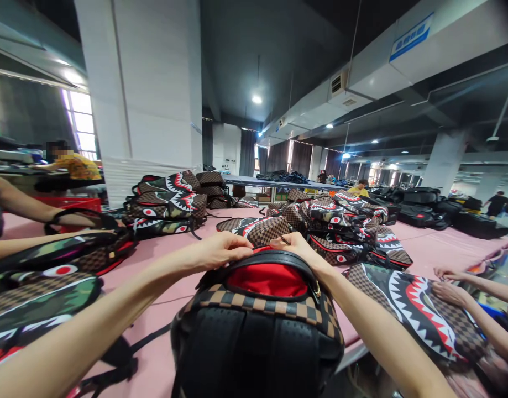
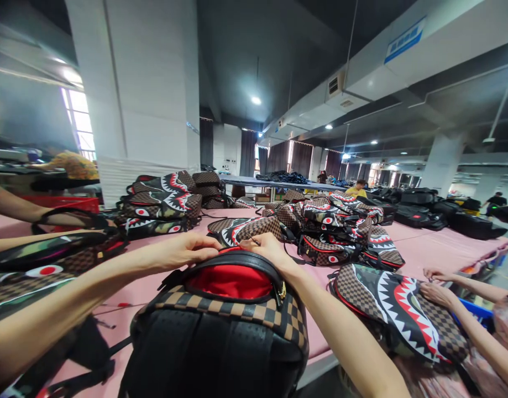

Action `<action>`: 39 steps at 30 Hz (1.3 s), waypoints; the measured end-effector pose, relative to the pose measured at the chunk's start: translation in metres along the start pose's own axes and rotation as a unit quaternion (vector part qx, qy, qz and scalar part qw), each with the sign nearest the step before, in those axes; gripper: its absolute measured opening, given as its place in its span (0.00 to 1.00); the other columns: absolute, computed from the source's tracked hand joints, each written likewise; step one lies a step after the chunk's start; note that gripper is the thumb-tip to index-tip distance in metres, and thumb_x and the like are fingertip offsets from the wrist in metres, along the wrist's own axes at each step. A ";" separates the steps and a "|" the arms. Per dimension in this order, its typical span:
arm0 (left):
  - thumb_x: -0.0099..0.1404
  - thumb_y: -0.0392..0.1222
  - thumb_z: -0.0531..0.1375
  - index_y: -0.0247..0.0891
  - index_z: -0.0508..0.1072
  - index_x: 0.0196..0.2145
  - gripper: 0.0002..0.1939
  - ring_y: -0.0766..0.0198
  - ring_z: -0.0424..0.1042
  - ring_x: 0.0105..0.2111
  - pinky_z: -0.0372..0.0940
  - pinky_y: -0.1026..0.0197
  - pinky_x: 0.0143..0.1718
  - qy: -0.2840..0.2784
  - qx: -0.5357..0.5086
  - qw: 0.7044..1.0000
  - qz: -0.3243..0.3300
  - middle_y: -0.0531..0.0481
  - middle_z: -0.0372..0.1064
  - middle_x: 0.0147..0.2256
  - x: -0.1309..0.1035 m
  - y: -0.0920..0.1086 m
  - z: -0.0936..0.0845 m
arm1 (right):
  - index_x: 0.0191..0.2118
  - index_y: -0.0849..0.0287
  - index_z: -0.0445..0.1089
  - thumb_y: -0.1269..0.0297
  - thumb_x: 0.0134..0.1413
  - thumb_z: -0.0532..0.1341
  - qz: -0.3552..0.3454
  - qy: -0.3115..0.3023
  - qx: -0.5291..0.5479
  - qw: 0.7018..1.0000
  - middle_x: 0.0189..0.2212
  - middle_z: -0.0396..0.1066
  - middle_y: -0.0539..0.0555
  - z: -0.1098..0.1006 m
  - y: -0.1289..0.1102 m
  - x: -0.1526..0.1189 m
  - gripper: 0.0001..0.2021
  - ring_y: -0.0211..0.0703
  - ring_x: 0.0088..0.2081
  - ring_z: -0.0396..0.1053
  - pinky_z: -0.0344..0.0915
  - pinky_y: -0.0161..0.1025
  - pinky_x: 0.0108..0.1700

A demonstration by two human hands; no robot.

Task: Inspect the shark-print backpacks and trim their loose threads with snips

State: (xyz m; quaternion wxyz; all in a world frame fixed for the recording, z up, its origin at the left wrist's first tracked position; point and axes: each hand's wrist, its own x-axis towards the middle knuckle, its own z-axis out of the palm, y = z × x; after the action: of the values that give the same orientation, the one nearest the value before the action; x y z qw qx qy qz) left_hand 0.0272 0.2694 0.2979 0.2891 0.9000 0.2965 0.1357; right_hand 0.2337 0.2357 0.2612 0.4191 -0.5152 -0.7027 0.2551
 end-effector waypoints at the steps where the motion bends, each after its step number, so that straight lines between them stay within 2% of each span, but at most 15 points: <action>1: 0.58 0.57 0.49 0.34 0.70 0.36 0.24 0.69 0.54 0.23 0.50 0.68 0.22 -0.029 0.016 0.999 0.010 0.55 0.56 0.24 -0.002 0.003 -0.003 | 0.18 0.59 0.55 0.47 0.44 0.55 -0.011 0.011 -0.009 1.000 0.18 0.48 0.45 0.001 0.000 -0.002 0.20 0.31 0.22 0.46 0.45 0.32 0.23; 4: 0.57 0.53 0.51 0.34 0.71 0.35 0.20 0.67 0.58 0.26 0.52 0.68 0.24 -0.066 0.113 0.990 0.051 0.53 0.61 0.27 -0.006 0.016 -0.007 | 0.18 0.59 0.55 0.49 0.48 0.54 -0.053 0.078 -0.033 0.995 0.17 0.47 0.45 0.003 0.000 -0.011 0.20 0.32 0.22 0.46 0.45 0.32 0.24; 5: 0.57 0.53 0.51 0.35 0.71 0.33 0.19 0.67 0.59 0.26 0.53 0.68 0.25 -0.055 0.148 0.986 0.060 0.52 0.62 0.27 -0.008 0.020 -0.006 | 0.18 0.59 0.55 0.50 0.49 0.53 -0.060 0.102 -0.040 0.992 0.17 0.48 0.45 0.003 0.001 -0.014 0.20 0.32 0.22 0.46 0.45 0.32 0.24; 7: 0.59 0.52 0.49 0.36 0.71 0.31 0.18 0.66 0.61 0.25 0.54 0.67 0.26 0.002 0.199 0.978 0.065 0.51 0.65 0.26 -0.011 0.026 -0.001 | 0.18 0.60 0.57 0.49 0.50 0.53 -0.064 0.127 -0.042 0.989 0.17 0.49 0.45 0.003 0.001 -0.018 0.20 0.32 0.22 0.47 0.46 0.32 0.24; 10: 0.61 0.49 0.44 0.37 0.73 0.33 0.20 0.63 0.65 0.28 0.56 0.64 0.31 0.115 0.182 0.976 0.035 0.49 0.70 0.29 -0.012 0.022 0.012 | 0.19 0.60 0.59 0.49 0.53 0.52 -0.057 0.100 -0.051 0.992 0.16 0.51 0.45 0.001 -0.004 -0.020 0.21 0.32 0.21 0.51 0.47 0.31 0.24; 12: 0.59 0.48 0.46 0.37 0.73 0.32 0.19 0.61 0.66 0.31 0.57 0.63 0.33 0.155 0.108 0.982 0.006 0.48 0.71 0.30 -0.008 0.011 0.019 | 0.20 0.61 0.63 0.51 0.54 0.52 -0.066 0.060 -0.119 0.989 0.17 0.57 0.46 -0.003 -0.012 -0.020 0.21 0.34 0.22 0.56 0.51 0.32 0.25; 13: 0.57 0.49 0.47 0.36 0.72 0.30 0.18 0.61 0.66 0.31 0.57 0.63 0.32 0.157 0.060 0.986 -0.005 0.48 0.70 0.30 -0.005 0.005 0.022 | 0.22 0.61 0.66 0.52 0.54 0.54 -0.077 0.040 -0.173 0.981 0.18 0.61 0.47 -0.006 -0.017 -0.019 0.19 0.36 0.24 0.60 0.53 0.32 0.27; 15: 0.54 0.50 0.50 0.35 0.69 0.23 0.16 0.64 0.63 0.25 0.55 0.64 0.27 0.123 -0.044 0.991 -0.019 0.51 0.66 0.24 0.003 -0.007 0.026 | 0.32 0.60 0.71 0.55 0.51 0.59 -0.111 0.016 -0.291 0.950 0.27 0.70 0.51 -0.013 -0.031 -0.019 0.12 0.41 0.31 0.67 0.58 0.34 0.32; 17: 0.50 0.49 0.53 0.36 0.64 0.18 0.13 0.68 0.55 0.19 0.50 0.65 0.22 0.060 -0.144 0.987 -0.027 0.55 0.58 0.17 0.012 -0.016 0.029 | 0.45 0.56 0.68 0.55 0.48 0.63 -0.141 0.003 -0.378 0.915 0.38 0.72 0.53 -0.021 -0.048 -0.020 0.18 0.46 0.39 0.69 0.60 0.36 0.37; 19: 0.46 0.46 0.55 0.36 0.61 0.16 0.11 0.71 0.50 0.16 0.45 0.65 0.20 0.008 -0.212 0.977 -0.030 0.57 0.53 0.15 0.017 -0.021 0.031 | 0.51 0.56 0.64 0.55 0.50 0.62 -0.152 -0.014 -0.423 0.893 0.42 0.71 0.55 -0.027 -0.064 -0.021 0.22 0.47 0.41 0.69 0.60 0.38 0.39; 22: 0.43 0.43 0.57 0.35 0.62 0.16 0.09 0.72 0.48 0.15 0.42 0.65 0.19 -0.014 -0.263 0.964 -0.045 0.57 0.53 0.14 0.019 -0.021 0.032 | 0.44 0.58 0.68 0.60 0.54 0.60 -0.169 -0.078 -0.440 0.879 0.38 0.72 0.53 -0.030 -0.079 -0.018 0.13 0.43 0.38 0.69 0.59 0.35 0.37; 26: 0.40 0.40 0.57 0.34 0.63 0.15 0.07 0.73 0.49 0.15 0.42 0.66 0.19 -0.027 -0.298 0.953 -0.053 0.57 0.54 0.14 0.016 -0.016 0.032 | 0.37 0.57 0.74 0.64 0.49 0.65 -0.250 -0.144 -0.396 0.872 0.35 0.73 0.50 -0.026 -0.078 -0.006 0.08 0.39 0.36 0.68 0.58 0.32 0.36; 31: 0.38 0.38 0.55 0.33 0.65 0.15 0.05 0.73 0.49 0.14 0.41 0.66 0.18 -0.014 -0.299 0.952 -0.060 0.57 0.54 0.13 0.015 -0.016 0.033 | 0.34 0.57 0.77 0.68 0.49 0.64 -0.306 -0.173 -0.365 0.862 0.29 0.73 0.48 -0.018 -0.070 0.002 0.05 0.37 0.33 0.67 0.55 0.33 0.37; 39: 0.36 0.38 0.53 0.33 0.65 0.15 0.06 0.72 0.50 0.14 0.42 0.66 0.17 0.009 -0.294 0.954 -0.059 0.58 0.53 0.12 0.021 -0.023 0.036 | 0.35 0.55 0.77 0.70 0.50 0.63 -0.312 -0.173 -0.377 0.855 0.29 0.72 0.48 -0.009 -0.064 0.006 0.06 0.37 0.33 0.65 0.53 0.34 0.36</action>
State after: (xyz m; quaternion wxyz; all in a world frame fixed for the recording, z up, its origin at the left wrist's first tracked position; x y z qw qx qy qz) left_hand 0.0477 0.2813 0.2573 0.5459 0.7550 0.2981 0.2077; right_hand 0.2081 0.2187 0.3184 0.1218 -0.3349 -0.9301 -0.0885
